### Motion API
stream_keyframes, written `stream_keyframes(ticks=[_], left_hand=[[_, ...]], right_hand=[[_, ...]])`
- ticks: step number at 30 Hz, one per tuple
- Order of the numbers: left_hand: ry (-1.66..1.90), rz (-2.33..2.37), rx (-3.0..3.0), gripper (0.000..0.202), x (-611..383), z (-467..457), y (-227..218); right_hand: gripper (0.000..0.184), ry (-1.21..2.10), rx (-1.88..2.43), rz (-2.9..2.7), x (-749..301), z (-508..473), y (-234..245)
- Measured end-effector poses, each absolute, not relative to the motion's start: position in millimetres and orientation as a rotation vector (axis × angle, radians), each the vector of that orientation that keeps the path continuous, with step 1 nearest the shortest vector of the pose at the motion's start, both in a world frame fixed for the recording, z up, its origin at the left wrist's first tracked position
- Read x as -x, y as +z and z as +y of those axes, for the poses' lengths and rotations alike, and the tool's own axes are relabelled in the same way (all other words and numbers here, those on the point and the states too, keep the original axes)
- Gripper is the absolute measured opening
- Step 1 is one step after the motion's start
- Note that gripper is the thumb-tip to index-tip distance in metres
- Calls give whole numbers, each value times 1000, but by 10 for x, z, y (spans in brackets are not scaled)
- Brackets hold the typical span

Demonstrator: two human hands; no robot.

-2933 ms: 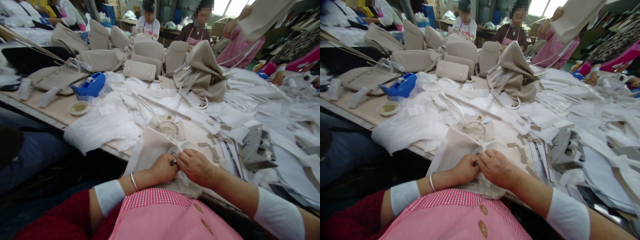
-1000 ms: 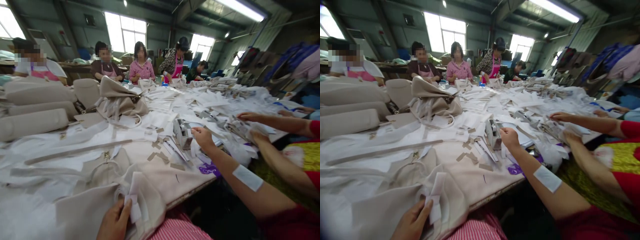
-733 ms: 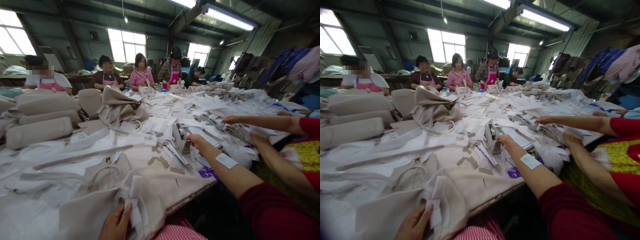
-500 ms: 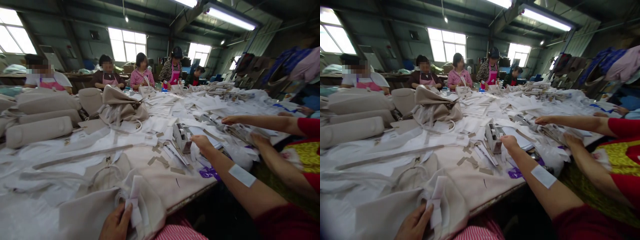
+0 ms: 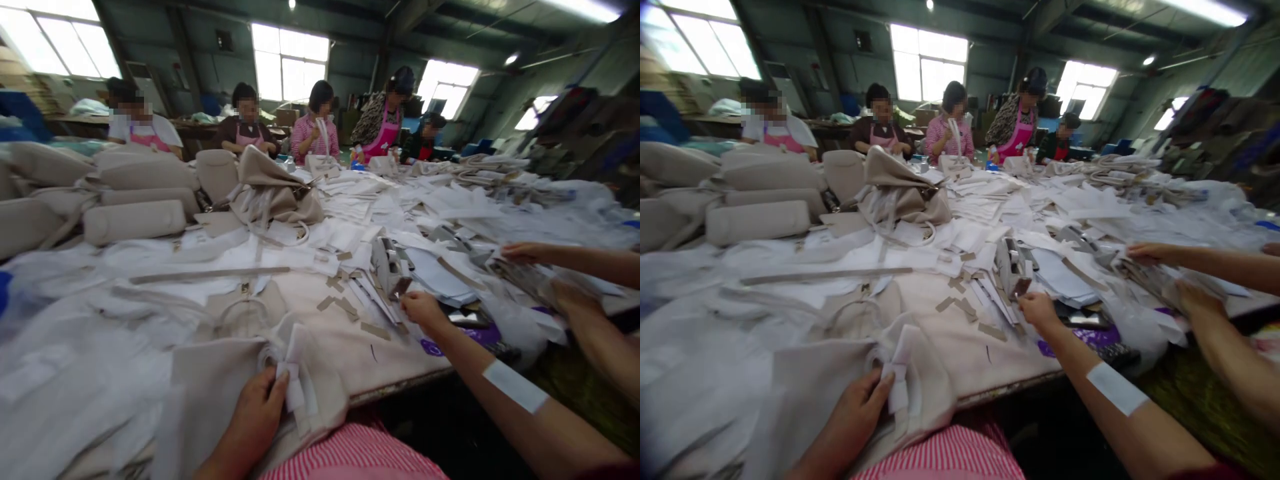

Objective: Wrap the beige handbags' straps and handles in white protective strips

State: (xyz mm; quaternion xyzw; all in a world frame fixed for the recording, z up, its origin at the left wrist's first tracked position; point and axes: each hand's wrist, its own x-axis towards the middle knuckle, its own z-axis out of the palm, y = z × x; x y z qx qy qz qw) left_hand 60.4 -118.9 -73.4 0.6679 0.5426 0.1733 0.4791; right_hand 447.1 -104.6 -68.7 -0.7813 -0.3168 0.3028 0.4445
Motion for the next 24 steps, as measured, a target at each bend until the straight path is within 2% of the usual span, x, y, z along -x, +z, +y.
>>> stream_keyframes(ticks=[7,10,14,17,24], left_hand=[[502,1332,-1670,32,-622,-1253,-716],[538,1334,-1687,33,-611,-1285,-739],[562,1374,-1785,32,-610,-1314,-757],[519,1441,-1866,29,-619,-1322,-763],[437,1526,-1966,27,-633,-1356,-781]], right_hand=[[22,1237,1647,-1508,-3103,-1164,-483],[25,1251,1580,-1761,-2548,-1191,-391],[27,1148,1693,-1857,-2214,-1180,-432],[27,1068,1782,-1843,-2175,-1171,-476],[33,1121,1917,-1637,-2146,-1175,-588]])
